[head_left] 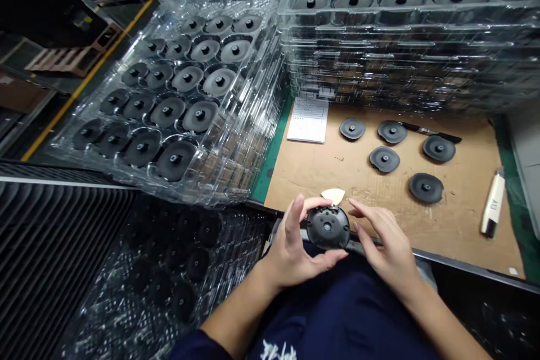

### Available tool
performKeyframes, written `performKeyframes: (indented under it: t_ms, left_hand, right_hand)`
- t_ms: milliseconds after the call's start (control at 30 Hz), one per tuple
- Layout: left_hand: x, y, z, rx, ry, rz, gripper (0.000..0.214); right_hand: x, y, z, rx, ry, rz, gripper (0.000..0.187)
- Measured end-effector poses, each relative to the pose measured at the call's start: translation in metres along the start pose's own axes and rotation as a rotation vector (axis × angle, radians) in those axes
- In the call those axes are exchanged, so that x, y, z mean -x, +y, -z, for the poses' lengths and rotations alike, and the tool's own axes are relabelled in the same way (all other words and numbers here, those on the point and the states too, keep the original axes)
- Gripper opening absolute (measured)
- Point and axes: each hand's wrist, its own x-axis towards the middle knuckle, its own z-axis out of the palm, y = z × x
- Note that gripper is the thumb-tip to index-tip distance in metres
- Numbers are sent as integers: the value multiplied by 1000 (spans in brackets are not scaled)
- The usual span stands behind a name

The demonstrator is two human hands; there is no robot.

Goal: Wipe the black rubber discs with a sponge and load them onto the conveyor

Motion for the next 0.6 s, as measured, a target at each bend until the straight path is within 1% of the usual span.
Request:
performKeyframes:
  t_ms: [67,133,200,233,267,300,333,367,400,433,467,533,600]
  left_hand:
    - [-1,0,1,-89,2,-12,119]
    - [0,1,2,-142,2,-6,118]
    - [0,5,3,-134,-8,36,116]
    - [0,7,3,-100,-26,90,112]
    - [0,8,3,-36,-43,187,101]
    - [0,9,3,46,-54,313,83]
    - [1,10,2,128,-55,448,60]
    - [2,10,1,196,-43,571,43]
    - [5,9,0,238,-18,668,40]
    - [10,7,0,248,12,732,45]
    - [16,5,1,226,37,768,50]
    - [34,1,11,144,67,829,53]
    - [60,0,33,35,89,919,52]
  right_hand:
    - [-4,-1,10,37,-10,124,55]
    - [-9,-3,21,68,-57,246,56]
    - [-15,-5,28,87,-113,327,51]
    - [-17,-8,29,81,-134,346,46]
    - [-20,-11,28,56,-130,342,38]
    - [-22,-14,25,14,-102,301,26]
    - [-24,-19,20,-36,-56,230,14]
    - [-25,-23,13,-84,-7,150,14]
    - [-26,-27,5,-125,32,74,23]
    - [-26,-31,-3,-153,45,19,30]
    - [-24,-34,-11,-176,30,1,32]
    - [-19,-32,-22,-214,-86,69,28]
    - [-13,-21,-27,-221,-217,141,22]
